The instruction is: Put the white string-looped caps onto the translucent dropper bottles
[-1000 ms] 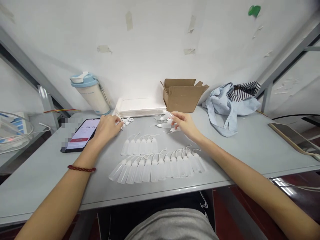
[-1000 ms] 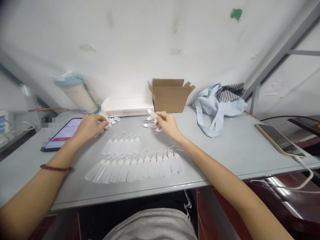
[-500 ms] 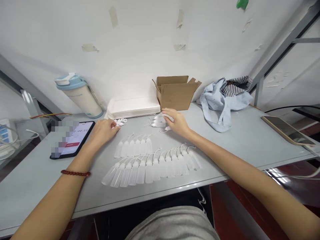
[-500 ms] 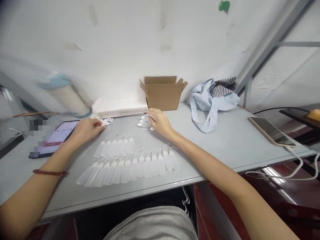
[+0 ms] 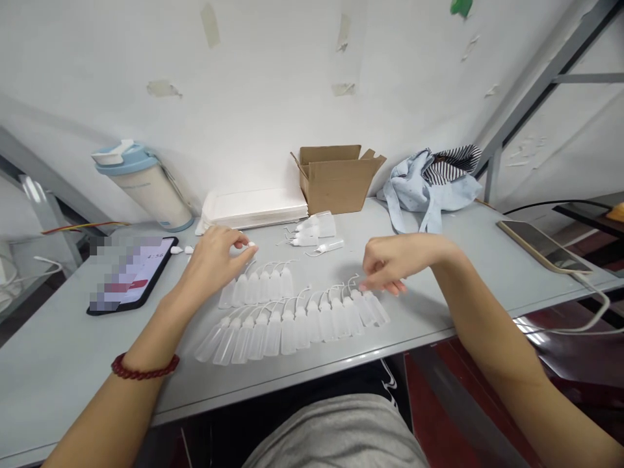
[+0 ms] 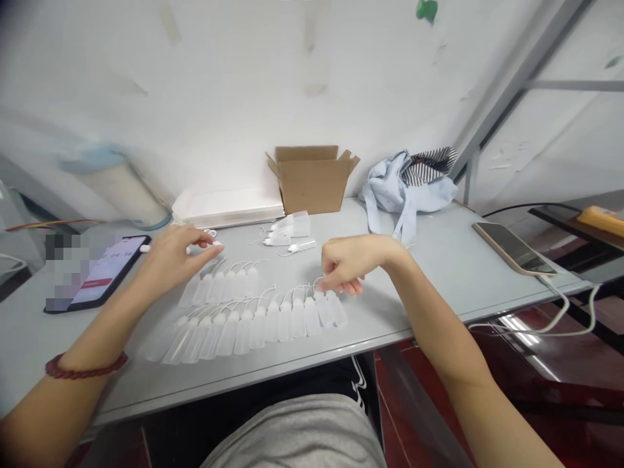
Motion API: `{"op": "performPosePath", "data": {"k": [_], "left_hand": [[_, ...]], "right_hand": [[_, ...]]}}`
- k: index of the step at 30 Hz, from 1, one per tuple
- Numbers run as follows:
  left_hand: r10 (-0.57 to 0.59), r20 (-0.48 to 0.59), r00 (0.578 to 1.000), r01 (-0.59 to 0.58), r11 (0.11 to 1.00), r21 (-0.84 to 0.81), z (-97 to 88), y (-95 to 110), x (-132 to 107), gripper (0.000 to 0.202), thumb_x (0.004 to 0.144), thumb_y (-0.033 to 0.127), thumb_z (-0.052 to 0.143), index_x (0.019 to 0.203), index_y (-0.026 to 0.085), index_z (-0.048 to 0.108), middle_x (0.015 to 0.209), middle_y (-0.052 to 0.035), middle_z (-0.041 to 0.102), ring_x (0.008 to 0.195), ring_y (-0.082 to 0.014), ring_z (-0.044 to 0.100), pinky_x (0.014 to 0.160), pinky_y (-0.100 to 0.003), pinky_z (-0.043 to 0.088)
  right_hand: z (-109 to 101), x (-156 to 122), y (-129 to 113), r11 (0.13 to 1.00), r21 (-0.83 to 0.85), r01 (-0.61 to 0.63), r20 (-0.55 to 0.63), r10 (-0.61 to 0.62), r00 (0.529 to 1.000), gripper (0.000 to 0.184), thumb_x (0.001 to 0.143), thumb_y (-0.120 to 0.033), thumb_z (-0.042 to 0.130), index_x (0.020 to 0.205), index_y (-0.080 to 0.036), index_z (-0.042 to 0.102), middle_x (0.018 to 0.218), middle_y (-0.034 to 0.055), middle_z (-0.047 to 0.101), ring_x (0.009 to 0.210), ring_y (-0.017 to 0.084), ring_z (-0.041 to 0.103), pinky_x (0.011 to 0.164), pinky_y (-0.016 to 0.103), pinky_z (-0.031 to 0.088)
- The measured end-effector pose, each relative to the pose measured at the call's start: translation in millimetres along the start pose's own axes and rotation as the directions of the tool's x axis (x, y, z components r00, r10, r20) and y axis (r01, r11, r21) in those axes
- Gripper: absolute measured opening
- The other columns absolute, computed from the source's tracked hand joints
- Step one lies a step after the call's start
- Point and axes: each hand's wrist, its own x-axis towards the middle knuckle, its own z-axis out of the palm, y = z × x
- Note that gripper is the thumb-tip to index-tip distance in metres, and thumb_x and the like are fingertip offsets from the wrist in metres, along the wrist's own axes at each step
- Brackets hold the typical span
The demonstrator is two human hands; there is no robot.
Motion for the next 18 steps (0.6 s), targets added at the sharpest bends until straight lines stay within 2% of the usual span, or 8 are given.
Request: {"op": "performPosePath", "data": {"k": [1, 3, 10, 14, 18], "left_hand": [[0.012, 0.009, 1.000, -0.012, 1.000, -0.009, 1.4, 1.3, -0.4, 0.030, 0.079, 0.045, 0.049, 0.077, 0.019, 0.062, 0.079, -0.0062, 0.065, 0.083, -0.0256, 0.058, 0.076, -0.036, 0.042], [0.034, 0.028, 0.999, -0.034, 0.999, -0.024, 4.7, 2.4, -0.8, 0.030, 0.079, 0.045, 0.049, 0.077, 0.019, 0.062, 0.078, -0.0057, 0.065, 0.083, -0.0254, 0.058, 0.075, -0.035, 0.042], [0.048, 0.069, 0.997, -0.044, 0.998, -0.055, 11.5, 5.6, -1.7, 0.030, 0.080, 0.044, 0.048, 0.074, 0.018, 0.062, 0.077, -0.0058, 0.065, 0.081, -0.0238, 0.057, 0.074, -0.035, 0.042], [0.065, 0.062, 0.996, -0.061, 0.996, -0.066, 11.7, 6.9, -2.0, 0.030, 0.081, 0.044, 0.047, 0.074, 0.018, 0.062, 0.077, -0.0061, 0.064, 0.081, -0.0238, 0.056, 0.076, -0.036, 0.042], [0.062, 0.050, 0.997, -0.058, 0.996, -0.073, 10.9, 6.5, -2.4, 0.030, 0.081, 0.044, 0.048, 0.076, 0.018, 0.062, 0.078, -0.0062, 0.064, 0.082, -0.0240, 0.055, 0.076, -0.036, 0.043]], "right_hand": [[1.3, -0.5, -0.2, 0.999, -0.021, -0.027, 0.065, 0.028, 0.997, 0.040, 0.080, -0.043, 0.056, 0.052, -0.014, 0.055, 0.049, 0.0032, 0.062, 0.045, 0.012, 0.056, 0.050, 0.025, 0.040], [4.1, 0.5, -0.2, 0.995, -0.074, -0.074, 0.111, 0.082, 0.990, 0.040, 0.078, -0.042, 0.058, 0.050, -0.013, 0.055, 0.050, 0.0042, 0.062, 0.045, 0.013, 0.057, 0.051, 0.026, 0.041], [4.6, 6.3, 0.6, 0.973, -0.163, -0.162, 0.108, 0.181, 0.977, 0.036, 0.075, -0.030, 0.057, 0.043, -0.013, 0.056, 0.044, 0.0050, 0.059, 0.051, 0.017, 0.059, 0.058, 0.029, 0.044], [-0.4, 11.5, 8.0, 0.953, -0.140, -0.267, 0.106, 0.283, 0.953, 0.035, 0.073, -0.031, 0.059, 0.045, -0.011, 0.055, 0.049, 0.0067, 0.061, 0.052, 0.017, 0.061, 0.055, 0.028, 0.043], [-1.6, 12.4, 11.6, 0.960, -0.120, -0.251, 0.131, 0.266, 0.955, 0.035, 0.072, -0.035, 0.060, 0.047, -0.010, 0.057, 0.051, 0.0069, 0.062, 0.051, 0.017, 0.061, 0.053, 0.026, 0.042]]}}
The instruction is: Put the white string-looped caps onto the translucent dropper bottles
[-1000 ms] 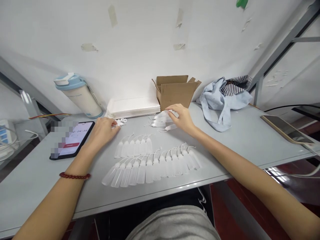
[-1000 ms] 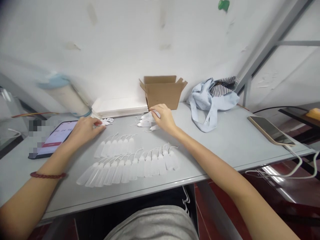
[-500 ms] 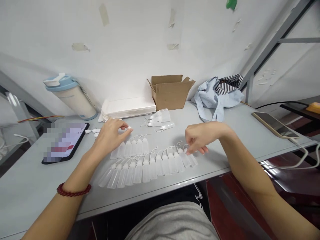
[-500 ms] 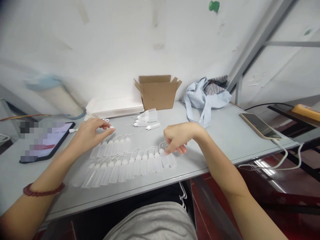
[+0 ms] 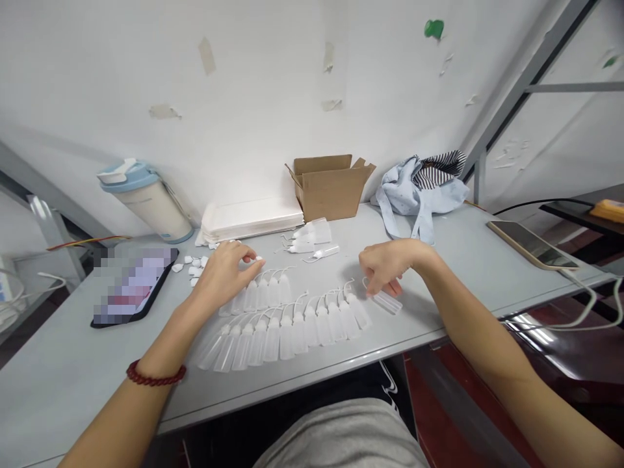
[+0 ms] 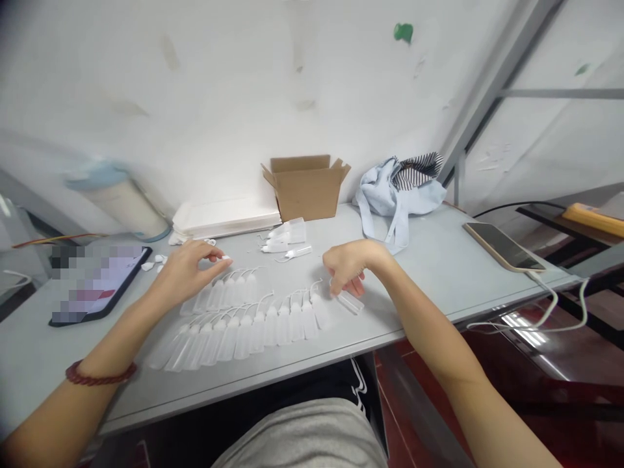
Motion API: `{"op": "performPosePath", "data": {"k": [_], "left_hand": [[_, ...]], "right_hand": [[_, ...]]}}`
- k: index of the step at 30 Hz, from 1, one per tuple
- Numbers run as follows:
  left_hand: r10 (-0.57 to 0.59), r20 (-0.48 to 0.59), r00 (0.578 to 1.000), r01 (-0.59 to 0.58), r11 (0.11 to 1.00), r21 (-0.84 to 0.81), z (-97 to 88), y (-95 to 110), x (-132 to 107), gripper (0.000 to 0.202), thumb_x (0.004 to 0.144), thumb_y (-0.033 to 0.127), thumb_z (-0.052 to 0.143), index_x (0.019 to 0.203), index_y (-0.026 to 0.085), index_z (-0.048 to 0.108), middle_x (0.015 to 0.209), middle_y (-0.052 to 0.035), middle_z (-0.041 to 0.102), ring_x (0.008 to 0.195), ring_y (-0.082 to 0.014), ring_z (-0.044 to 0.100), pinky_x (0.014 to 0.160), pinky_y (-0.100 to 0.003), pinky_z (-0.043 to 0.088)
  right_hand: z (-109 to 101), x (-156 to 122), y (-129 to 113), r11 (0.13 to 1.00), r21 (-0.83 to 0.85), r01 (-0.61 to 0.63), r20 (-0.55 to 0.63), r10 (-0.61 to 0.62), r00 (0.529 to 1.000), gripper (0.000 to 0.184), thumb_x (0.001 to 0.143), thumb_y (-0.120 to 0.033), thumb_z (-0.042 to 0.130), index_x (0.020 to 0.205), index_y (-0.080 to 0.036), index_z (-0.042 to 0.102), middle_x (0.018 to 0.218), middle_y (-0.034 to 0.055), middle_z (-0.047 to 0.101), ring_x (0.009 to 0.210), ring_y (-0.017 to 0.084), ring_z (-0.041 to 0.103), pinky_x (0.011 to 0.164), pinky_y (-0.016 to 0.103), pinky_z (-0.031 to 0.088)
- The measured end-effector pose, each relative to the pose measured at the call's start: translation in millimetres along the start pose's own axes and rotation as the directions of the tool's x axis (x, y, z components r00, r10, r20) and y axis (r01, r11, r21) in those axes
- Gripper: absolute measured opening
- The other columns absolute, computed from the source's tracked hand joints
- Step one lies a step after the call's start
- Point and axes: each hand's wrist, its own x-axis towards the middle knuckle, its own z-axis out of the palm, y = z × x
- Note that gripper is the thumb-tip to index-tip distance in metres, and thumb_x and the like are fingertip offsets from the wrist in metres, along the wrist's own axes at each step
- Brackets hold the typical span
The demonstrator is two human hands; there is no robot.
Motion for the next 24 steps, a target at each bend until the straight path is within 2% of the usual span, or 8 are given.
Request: {"op": "performPosePath", "data": {"k": [4, 12, 15, 17, 19, 20, 22, 24], "left_hand": [[0.003, -0.014, 1.000, -0.003, 1.000, 0.013, -0.5, 0.1, -0.1, 0.029, 0.081, 0.044, 0.048, 0.074, 0.019, 0.062, 0.077, -0.0058, 0.063, 0.083, -0.0240, 0.055, 0.076, -0.036, 0.043], [0.025, -0.002, 1.000, -0.025, 0.999, 0.026, 3.3, -2.0, -0.7, 0.026, 0.082, 0.041, 0.048, 0.075, 0.019, 0.060, 0.080, -0.0063, 0.064, 0.086, -0.0248, 0.056, 0.078, -0.036, 0.043], [0.020, -0.011, 1.000, -0.020, 1.000, 0.013, 3.9, -1.4, -0.7, 0.027, 0.081, 0.042, 0.050, 0.074, 0.019, 0.061, 0.079, -0.0066, 0.065, 0.086, -0.0252, 0.056, 0.078, -0.037, 0.043], [-0.003, -0.017, 1.000, 0.003, 0.999, -0.034, 2.0, 2.5, -0.6, 0.027, 0.080, 0.043, 0.052, 0.075, 0.018, 0.062, 0.078, -0.0063, 0.065, 0.085, -0.0248, 0.057, 0.077, -0.037, 0.044], [-0.053, -0.010, 0.999, 0.051, 0.990, -0.129, -1.7, 9.6, -0.6, 0.026, 0.080, 0.043, 0.054, 0.077, 0.019, 0.064, 0.079, -0.0051, 0.067, 0.084, -0.0235, 0.058, 0.076, -0.035, 0.045], [-0.086, 0.005, 0.996, 0.085, 0.978, -0.190, -3.8, 14.2, -0.6, 0.026, 0.079, 0.043, 0.056, 0.078, 0.019, 0.065, 0.080, -0.0045, 0.068, 0.083, -0.0227, 0.059, 0.075, -0.034, 0.045], [-0.142, 0.057, 0.988, 0.153, 0.933, -0.326, -7.4, 23.9, -0.8, 0.026, 0.078, 0.044, 0.059, 0.079, 0.020, 0.067, 0.081, -0.0036, 0.069, 0.079, -0.0210, 0.061, 0.074, -0.033, 0.046], [-0.165, 0.128, 0.978, 0.206, 0.859, -0.468, -8.7, 32.9, -1.4, 0.026, 0.077, 0.044, 0.062, 0.080, 0.019, 0.068, 0.082, -0.0036, 0.071, 0.076, -0.0200, 0.063, 0.072, -0.032, 0.048]], "right_hand": [[3.1, -5.9, -4.1, 1.000, -0.019, -0.025, -0.028, 0.024, 0.999, 0.033, 0.064, -0.038, 0.068, 0.049, -0.011, 0.058, 0.050, 0.0042, 0.060, 0.051, 0.016, 0.060, 0.051, 0.025, 0.041], [11.8, -6.8, -10.2, 0.986, -0.142, -0.084, -0.176, 0.058, 0.983, 0.023, 0.057, -0.021, 0.065, 0.042, -0.017, 0.049, 0.044, 0.0024, 0.057, 0.053, 0.016, 0.054, 0.048, 0.025, 0.035], [8.9, -3.4, -1.4, 0.988, -0.152, -0.021, -0.216, -0.013, 0.976, 0.019, 0.058, -0.020, 0.063, 0.044, -0.017, 0.051, 0.048, 0.0030, 0.058, 0.055, 0.016, 0.053, 0.049, 0.026, 0.033], [5.5, -3.6, 4.5, 0.988, -0.141, 0.069, -0.297, -0.108, 0.949, 0.011, 0.061, -0.020, 0.061, 0.051, -0.017, 0.056, 0.055, 0.0031, 0.060, 0.059, 0.017, 0.053, 0.051, 0.027, 0.033], [2.3, -5.6, 7.4, 0.984, -0.099, 0.149, -0.436, -0.178, 0.882, 0.005, 0.065, -0.019, 0.058, 0.060, -0.016, 0.059, 0.062, 0.0027, 0.062, 0.062, 0.016, 0.054, 0.054, 0.026, 0.034], [1.3, -6.5, 7.1, 0.981, -0.072, 0.182, -0.522, -0.193, 0.831, 0.005, 0.067, -0.019, 0.056, 0.064, -0.016, 0.060, 0.064, 0.0024, 0.062, 0.062, 0.016, 0.054, 0.055, 0.026, 0.035], [1.0, -6.3, 3.5, 0.966, -0.028, 0.256, -0.681, -0.206, 0.703, 0.008, 0.071, -0.019, 0.054, 0.072, -0.016, 0.061, 0.068, 0.0022, 0.063, 0.064, 0.015, 0.054, 0.057, 0.026, 0.036], [3.2, -1.4, -3.4, 0.931, -0.009, 0.365, -0.780, -0.235, 0.580, 0.011, 0.075, -0.020, 0.053, 0.080, -0.016, 0.061, 0.075, 0.0030, 0.064, 0.069, 0.016, 0.056, 0.061, 0.026, 0.038]]}}
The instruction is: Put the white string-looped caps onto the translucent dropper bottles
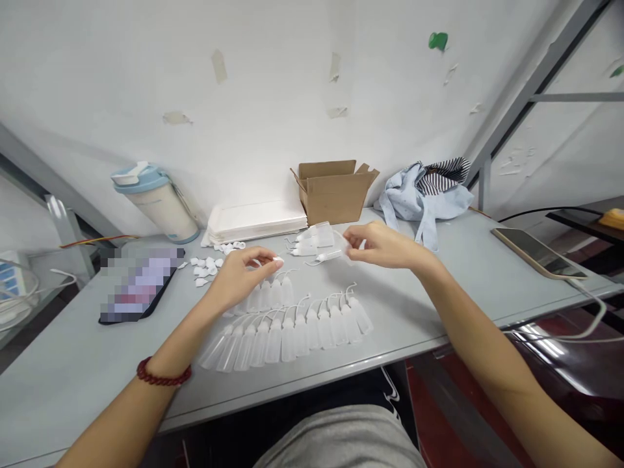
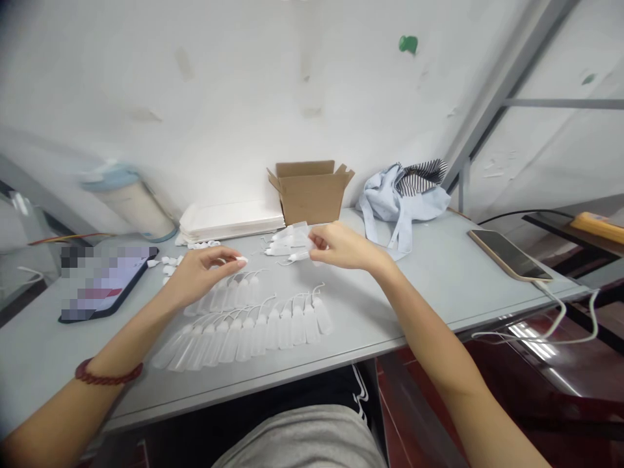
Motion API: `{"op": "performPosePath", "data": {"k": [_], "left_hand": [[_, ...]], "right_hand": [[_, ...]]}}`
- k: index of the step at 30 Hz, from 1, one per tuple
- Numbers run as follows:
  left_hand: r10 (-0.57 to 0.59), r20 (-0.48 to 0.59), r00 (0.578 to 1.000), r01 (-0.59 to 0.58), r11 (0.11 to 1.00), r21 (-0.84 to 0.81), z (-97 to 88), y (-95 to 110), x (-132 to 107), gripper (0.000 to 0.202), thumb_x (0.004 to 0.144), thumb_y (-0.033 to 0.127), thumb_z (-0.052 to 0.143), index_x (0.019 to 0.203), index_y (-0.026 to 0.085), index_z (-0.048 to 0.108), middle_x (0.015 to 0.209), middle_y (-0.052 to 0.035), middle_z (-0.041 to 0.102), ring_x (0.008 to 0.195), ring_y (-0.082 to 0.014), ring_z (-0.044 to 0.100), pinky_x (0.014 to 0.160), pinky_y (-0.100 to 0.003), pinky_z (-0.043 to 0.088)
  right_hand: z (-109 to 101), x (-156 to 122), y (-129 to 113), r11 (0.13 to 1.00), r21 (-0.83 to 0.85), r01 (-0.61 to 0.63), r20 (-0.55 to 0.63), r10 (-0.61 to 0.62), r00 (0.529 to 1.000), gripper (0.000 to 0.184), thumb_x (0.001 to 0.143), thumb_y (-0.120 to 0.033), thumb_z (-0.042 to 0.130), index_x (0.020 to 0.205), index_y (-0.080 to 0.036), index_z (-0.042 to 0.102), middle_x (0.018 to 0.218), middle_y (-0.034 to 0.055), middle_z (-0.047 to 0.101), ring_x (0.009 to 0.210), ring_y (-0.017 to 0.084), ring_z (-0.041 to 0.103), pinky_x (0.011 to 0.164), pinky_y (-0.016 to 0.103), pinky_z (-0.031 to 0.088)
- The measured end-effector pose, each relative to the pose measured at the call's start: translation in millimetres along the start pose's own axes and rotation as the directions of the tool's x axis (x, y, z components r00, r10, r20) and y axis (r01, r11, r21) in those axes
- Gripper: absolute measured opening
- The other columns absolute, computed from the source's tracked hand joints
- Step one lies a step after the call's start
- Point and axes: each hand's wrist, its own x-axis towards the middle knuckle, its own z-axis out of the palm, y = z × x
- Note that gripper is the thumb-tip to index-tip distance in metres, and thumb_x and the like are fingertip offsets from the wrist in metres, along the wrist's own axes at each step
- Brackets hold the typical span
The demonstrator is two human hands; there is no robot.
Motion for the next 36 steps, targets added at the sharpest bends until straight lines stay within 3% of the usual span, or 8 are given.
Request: {"op": "performPosePath", "data": {"k": [5, 11, 17, 21, 24, 27, 31, 36], "left_hand": [[-0.020, 0.085, 0.996, 0.041, 0.968, -0.249, 13.8, 9.1, -5.1, 0.027, 0.073, 0.044, 0.069, 0.087, 0.020, 0.070, 0.085, -0.0035, 0.071, 0.076, -0.0190, 0.064, 0.070, -0.030, 0.050], [-0.021, 0.030, 0.999, 0.029, 0.950, -0.312, 24.1, 7.5, -5.4, 0.029, 0.073, 0.042, 0.069, 0.090, 0.018, 0.069, 0.093, -0.0057, 0.071, 0.084, -0.0200, 0.064, 0.074, -0.031, 0.051], [-0.010, 0.066, 0.998, 0.030, 0.949, -0.312, 19.2, 8.1, -5.9, 0.029, 0.074, 0.043, 0.068, 0.089, 0.018, 0.069, 0.091, -0.0056, 0.071, 0.084, -0.0203, 0.064, 0.073, -0.031, 0.051], [0.013, 0.146, 0.989, 0.029, 0.959, -0.281, 16.7, 11.2, -7.5, 0.025, 0.076, 0.042, 0.065, 0.083, 0.018, 0.069, 0.086, -0.0042, 0.071, 0.078, -0.0192, 0.064, 0.071, -0.030, 0.049], [0.033, 0.145, 0.989, 0.007, 0.963, -0.269, 15.5, 12.1, -8.3, 0.026, 0.077, 0.042, 0.064, 0.084, 0.018, 0.068, 0.084, -0.0039, 0.071, 0.076, -0.0191, 0.063, 0.069, -0.030, 0.049], [0.111, 0.115, 0.987, -0.088, 0.977, -0.193, 15.1, 11.9, -9.5, 0.023, 0.080, 0.041, 0.061, 0.082, 0.019, 0.068, 0.085, -0.0037, 0.071, 0.077, -0.0191, 0.062, 0.070, -0.030, 0.049], [0.226, 0.036, 0.973, -0.224, 0.973, -0.058, 17.8, 10.6, -12.0, 0.018, 0.081, 0.035, 0.059, 0.082, 0.019, 0.068, 0.086, -0.0051, 0.071, 0.082, -0.0203, 0.062, 0.072, -0.031, 0.048], [0.390, -0.009, 0.921, -0.390, 0.921, 0.019, 20.3, 10.0, -14.0, 0.013, 0.082, 0.029, 0.058, 0.084, 0.019, 0.068, 0.086, -0.0060, 0.071, 0.083, -0.0211, 0.062, 0.073, -0.032, 0.047]], "right_hand": [[35.9, 11.2, -10.2, 0.967, 0.187, 0.173, -0.077, -0.161, 0.984, 0.016, 0.082, -0.020, 0.049, 0.093, -0.015, 0.059, 0.084, 0.0038, 0.063, 0.075, 0.014, 0.056, 0.068, 0.026, 0.041], [67.2, 17.5, -18.7, 0.927, 0.070, 0.368, -0.111, -0.359, 0.927, 0.023, 0.088, -0.017, 0.046, 0.107, -0.016, 0.060, 0.090, 0.0057, 0.061, 0.080, 0.017, 0.054, 0.075, 0.031, 0.043], [79.2, 20.4, -15.2, 0.894, 0.049, 0.445, -0.145, -0.434, 0.889, 0.031, 0.092, -0.019, 0.046, 0.121, -0.022, 0.056, 0.085, 0.0054, 0.060, 0.079, 0.019, 0.054, 0.074, 0.034, 0.044], [84.4, 18.6, -14.0, 0.905, 0.161, 0.394, -0.167, -0.368, 0.915, 0.045, 0.089, -0.017, 0.048, 0.134, -0.020, 0.040, 0.091, 0.0064, 0.064, 0.080, 0.018, 0.057, 0.075, 0.034, 0.045], [84.7, 15.7, -16.9, 0.903, 0.230, 0.362, -0.174, -0.328, 0.928, 0.049, 0.089, -0.017, 0.047, 0.136, -0.019, 0.033, 0.092, 0.0069, 0.064, 0.080, 0.018, 0.057, 0.075, 0.034, 0.045], [82.7, 13.5, -20.9, 0.898, 0.283, 0.338, -0.165, -0.302, 0.939, 0.041, 0.090, -0.018, 0.045, 0.130, -0.020, 0.035, 0.086, 0.0046, 0.062, 0.076, 0.017, 0.056, 0.072, 0.033, 0.043], [79.3, 12.4, -24.8, 0.875, 0.425, 0.230, -0.062, -0.226, 0.972, 0.030, 0.092, -0.022, 0.042, 0.122, -0.020, 0.037, 0.074, -0.0010, 0.056, 0.066, 0.014, 0.050, 0.064, 0.028, 0.040], [78.1, 13.1, -23.7, 0.780, 0.617, 0.103, 0.053, -0.172, 0.984, 0.025, 0.094, -0.032, 0.043, 0.116, -0.021, 0.039, 0.071, -0.0036, 0.052, 0.058, 0.011, 0.043, 0.056, 0.025, 0.035]]}}
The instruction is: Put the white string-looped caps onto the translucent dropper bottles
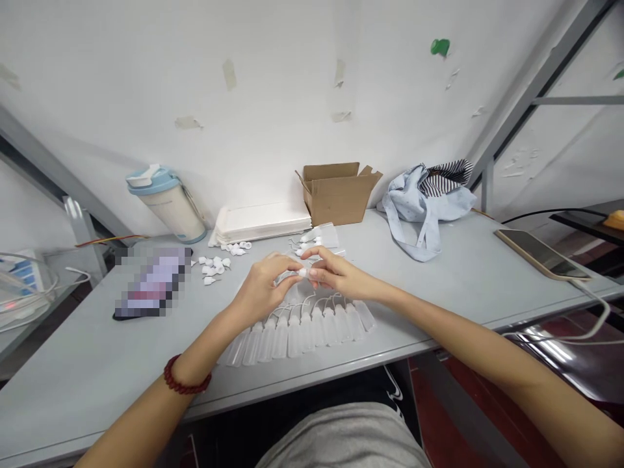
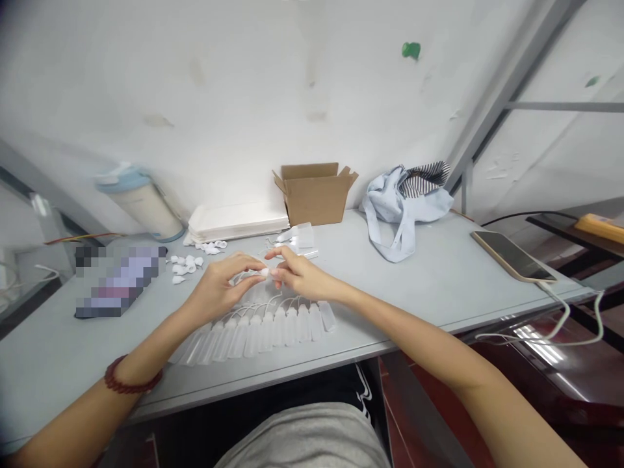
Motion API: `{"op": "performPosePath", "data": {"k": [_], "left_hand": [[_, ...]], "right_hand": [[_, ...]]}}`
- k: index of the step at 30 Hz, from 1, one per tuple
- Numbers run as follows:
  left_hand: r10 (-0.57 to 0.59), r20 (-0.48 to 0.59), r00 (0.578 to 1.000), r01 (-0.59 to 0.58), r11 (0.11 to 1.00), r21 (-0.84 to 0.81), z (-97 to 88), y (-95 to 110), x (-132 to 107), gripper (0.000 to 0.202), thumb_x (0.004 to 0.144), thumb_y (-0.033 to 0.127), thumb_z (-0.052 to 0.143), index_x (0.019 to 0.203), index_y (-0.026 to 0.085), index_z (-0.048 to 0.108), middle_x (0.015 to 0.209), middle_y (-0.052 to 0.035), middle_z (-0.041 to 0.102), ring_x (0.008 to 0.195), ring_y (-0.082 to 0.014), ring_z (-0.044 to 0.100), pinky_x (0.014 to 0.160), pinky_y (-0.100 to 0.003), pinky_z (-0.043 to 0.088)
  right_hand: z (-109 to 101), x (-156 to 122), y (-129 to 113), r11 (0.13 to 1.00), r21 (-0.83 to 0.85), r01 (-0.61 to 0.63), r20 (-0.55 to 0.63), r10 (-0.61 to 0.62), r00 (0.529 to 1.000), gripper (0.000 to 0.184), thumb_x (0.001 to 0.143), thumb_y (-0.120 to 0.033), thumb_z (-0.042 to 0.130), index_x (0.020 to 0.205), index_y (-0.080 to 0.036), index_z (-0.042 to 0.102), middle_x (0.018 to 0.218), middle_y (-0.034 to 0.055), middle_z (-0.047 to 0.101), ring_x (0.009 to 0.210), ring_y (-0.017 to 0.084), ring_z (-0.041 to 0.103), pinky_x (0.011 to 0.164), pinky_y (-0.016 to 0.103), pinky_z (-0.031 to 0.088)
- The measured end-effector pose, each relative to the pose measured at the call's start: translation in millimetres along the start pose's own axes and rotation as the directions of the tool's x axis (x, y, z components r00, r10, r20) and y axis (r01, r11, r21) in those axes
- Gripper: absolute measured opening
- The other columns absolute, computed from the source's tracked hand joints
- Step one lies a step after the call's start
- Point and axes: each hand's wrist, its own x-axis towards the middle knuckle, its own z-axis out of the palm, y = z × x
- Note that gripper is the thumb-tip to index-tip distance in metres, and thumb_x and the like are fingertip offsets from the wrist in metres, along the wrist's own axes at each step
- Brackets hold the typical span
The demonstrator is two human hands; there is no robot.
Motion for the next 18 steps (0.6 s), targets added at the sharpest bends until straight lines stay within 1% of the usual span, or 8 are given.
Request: {"op": "performPosePath", "data": {"k": [3, 6, 9, 11, 12, 14, 16, 18], "left_hand": [[-0.030, 0.003, 1.000, 0.030, 0.999, -0.036, -2.6, 3.0, 1.0, 0.013, 0.081, 0.029, 0.061, 0.085, 0.019, 0.068, 0.088, -0.0054, 0.072, 0.084, -0.0208, 0.062, 0.074, -0.031, 0.047], [-0.170, 0.061, 0.984, 0.176, 0.978, -0.110, -5.6, 6.5, 3.2, 0.019, 0.081, 0.037, 0.061, 0.083, 0.020, 0.070, 0.088, -0.0038, 0.072, 0.081, -0.0197, 0.062, 0.070, -0.029, 0.047], [-0.328, 0.165, 0.930, 0.350, 0.927, -0.132, -6.1, 5.5, 4.1, 0.038, 0.085, 0.047, 0.052, 0.067, 0.018, 0.068, 0.067, -0.0025, 0.068, 0.064, -0.0174, 0.060, 0.060, -0.027, 0.045], [-0.370, 0.243, 0.897, 0.412, 0.898, -0.153, -5.5, 3.0, 3.5, 0.046, 0.086, 0.051, 0.048, 0.059, 0.017, 0.063, 0.058, -0.0016, 0.063, 0.056, -0.0156, 0.056, 0.055, -0.026, 0.043], [-0.365, 0.275, 0.890, 0.417, 0.893, -0.166, -5.4, 2.0, 3.0, 0.047, 0.086, 0.051, 0.047, 0.057, 0.017, 0.061, 0.057, -0.0014, 0.062, 0.054, -0.0149, 0.055, 0.054, -0.026, 0.042], [-0.324, 0.300, 0.897, 0.384, 0.907, -0.171, -6.1, 1.9, 2.0, 0.046, 0.087, 0.049, 0.047, 0.058, 0.017, 0.060, 0.057, -0.0009, 0.061, 0.054, -0.0138, 0.053, 0.053, -0.025, 0.040], [-0.264, 0.287, 0.921, 0.314, 0.939, -0.142, -7.4, 4.1, 1.4, 0.042, 0.088, 0.046, 0.047, 0.064, 0.016, 0.064, 0.060, -0.0009, 0.062, 0.055, -0.0135, 0.052, 0.053, -0.024, 0.039], [-0.186, 0.255, 0.949, 0.223, 0.966, -0.127, -8.3, 7.3, 1.1, 0.032, 0.088, 0.040, 0.049, 0.076, 0.017, 0.068, 0.071, -0.0017, 0.067, 0.063, -0.0143, 0.056, 0.057, -0.024, 0.041]], "right_hand": [[-1.5, 0.4, 1.9, 0.988, 0.152, -0.034, 0.043, 0.027, 0.999, 0.029, 0.092, -0.039, 0.048, 0.115, -0.023, 0.039, 0.069, -0.0045, 0.051, 0.054, 0.009, 0.039, 0.053, 0.023, 0.033], [-0.8, 0.5, 1.7, 0.973, 0.227, -0.026, 0.066, 0.011, 0.998, 0.030, 0.091, -0.040, 0.049, 0.115, -0.024, 0.040, 0.070, -0.0046, 0.052, 0.053, 0.008, 0.038, 0.051, 0.022, 0.031], [2.5, -0.6, -0.9, 0.984, 0.178, 0.008, 0.040, -0.015, 0.999, 0.028, 0.092, -0.036, 0.048, 0.115, -0.023, 0.040, 0.070, -0.0045, 0.052, 0.054, 0.009, 0.039, 0.051, 0.022, 0.031], [4.9, -2.0, -3.2, 0.994, 0.112, 0.013, 0.023, -0.016, 1.000, 0.028, 0.092, -0.034, 0.047, 0.116, -0.023, 0.039, 0.070, -0.0046, 0.052, 0.053, 0.008, 0.037, 0.050, 0.022, 0.031], [5.6, -2.6, -4.1, 0.996, 0.089, 0.007, 0.023, -0.010, 1.000, 0.028, 0.092, -0.033, 0.047, 0.116, -0.023, 0.039, 0.070, -0.0046, 0.052, 0.052, 0.008, 0.036, 0.049, 0.022, 0.030], [6.0, -3.6, -4.9, 0.995, 0.096, -0.006, 0.035, 0.002, 0.999, 0.027, 0.092, -0.033, 0.046, 0.116, -0.023, 0.039, 0.070, -0.0047, 0.052, 0.051, 0.008, 0.035, 0.049, 0.022, 0.030], [5.0, -3.4, -3.8, 0.987, 0.162, -0.013, 0.051, 0.005, 0.999, 0.028, 0.092, -0.035, 0.047, 0.116, -0.023, 0.039, 0.069, -0.0049, 0.051, 0.052, 0.008, 0.036, 0.049, 0.022, 0.030], [3.1, -2.3, -1.2, 0.970, 0.240, -0.028, 0.061, 0.014, 0.998, 0.030, 0.092, -0.037, 0.049, 0.116, -0.023, 0.039, 0.067, -0.0049, 0.051, 0.052, 0.008, 0.037, 0.049, 0.021, 0.029]]}}
